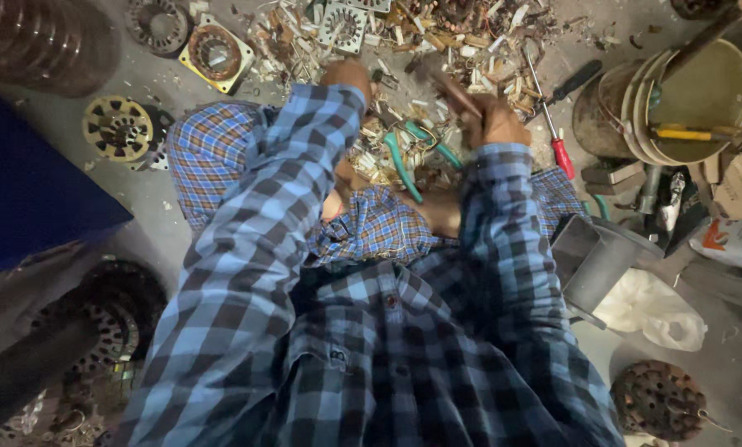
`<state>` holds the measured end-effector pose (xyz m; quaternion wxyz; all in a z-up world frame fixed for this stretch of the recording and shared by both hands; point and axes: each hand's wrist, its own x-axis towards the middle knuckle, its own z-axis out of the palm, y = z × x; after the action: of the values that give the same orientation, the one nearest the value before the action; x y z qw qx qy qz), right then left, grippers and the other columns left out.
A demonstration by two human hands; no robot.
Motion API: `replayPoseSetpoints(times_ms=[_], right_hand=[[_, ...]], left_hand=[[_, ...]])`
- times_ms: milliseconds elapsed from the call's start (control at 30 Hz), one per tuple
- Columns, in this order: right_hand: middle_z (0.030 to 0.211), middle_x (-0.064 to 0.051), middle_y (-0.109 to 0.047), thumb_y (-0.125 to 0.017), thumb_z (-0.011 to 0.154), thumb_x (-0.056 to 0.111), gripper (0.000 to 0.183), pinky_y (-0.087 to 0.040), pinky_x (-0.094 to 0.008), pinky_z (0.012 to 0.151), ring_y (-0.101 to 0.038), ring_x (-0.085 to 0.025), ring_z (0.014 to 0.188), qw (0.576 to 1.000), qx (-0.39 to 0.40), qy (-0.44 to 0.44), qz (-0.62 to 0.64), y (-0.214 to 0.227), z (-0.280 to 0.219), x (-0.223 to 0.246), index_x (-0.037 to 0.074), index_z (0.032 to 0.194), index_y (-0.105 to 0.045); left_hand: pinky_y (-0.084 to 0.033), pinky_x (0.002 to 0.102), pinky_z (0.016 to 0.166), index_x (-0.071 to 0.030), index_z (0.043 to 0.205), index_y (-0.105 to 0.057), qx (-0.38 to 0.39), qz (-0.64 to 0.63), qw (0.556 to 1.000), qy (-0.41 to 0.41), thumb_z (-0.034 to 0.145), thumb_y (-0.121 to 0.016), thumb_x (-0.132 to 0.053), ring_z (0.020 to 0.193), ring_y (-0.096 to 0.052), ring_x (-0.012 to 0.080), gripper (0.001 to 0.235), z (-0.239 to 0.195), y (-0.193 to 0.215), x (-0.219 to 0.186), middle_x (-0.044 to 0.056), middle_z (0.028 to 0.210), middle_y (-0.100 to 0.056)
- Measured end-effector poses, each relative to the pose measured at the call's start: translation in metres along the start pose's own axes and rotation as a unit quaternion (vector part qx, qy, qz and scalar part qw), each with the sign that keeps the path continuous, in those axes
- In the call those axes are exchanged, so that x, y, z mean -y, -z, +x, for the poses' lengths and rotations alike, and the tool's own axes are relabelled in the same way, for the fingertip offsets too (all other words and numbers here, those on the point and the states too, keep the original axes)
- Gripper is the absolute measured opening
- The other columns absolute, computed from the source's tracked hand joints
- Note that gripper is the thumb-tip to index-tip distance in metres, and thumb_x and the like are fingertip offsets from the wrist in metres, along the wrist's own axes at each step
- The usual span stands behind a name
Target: The person extracts copper wiring from motor stator cores using pliers, a hammer, and a screwdriver. They pull on the copper coils, strike the metal housings to loosen components, and use pliers to remove the wire from the metal slots.
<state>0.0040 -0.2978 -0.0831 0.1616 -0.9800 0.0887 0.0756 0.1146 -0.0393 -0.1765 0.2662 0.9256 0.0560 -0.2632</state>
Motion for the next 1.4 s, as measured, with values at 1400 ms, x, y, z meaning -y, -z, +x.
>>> replayPoseSetpoints(times_ms=[1400], right_hand=[[0.130,-0.020,-0.061,-0.071,0.102,0.017,0.014,-0.046,-0.058,0.093,-0.067,-0.038,0.107,0.997,-0.082,0.003,-0.001,-0.029,-0.008,0.016,0.019,0.110,-0.083]], left_hand=[[-0.049,0.034,0.062,-0.002,0.107,-0.079,-0.361,-0.027,0.907,-0.216,0.104,-0.083,-0.025,0.070,-0.068,0.0186,0.024,-0.232,0.281,0.134,0.012,0.083,-0.075]])
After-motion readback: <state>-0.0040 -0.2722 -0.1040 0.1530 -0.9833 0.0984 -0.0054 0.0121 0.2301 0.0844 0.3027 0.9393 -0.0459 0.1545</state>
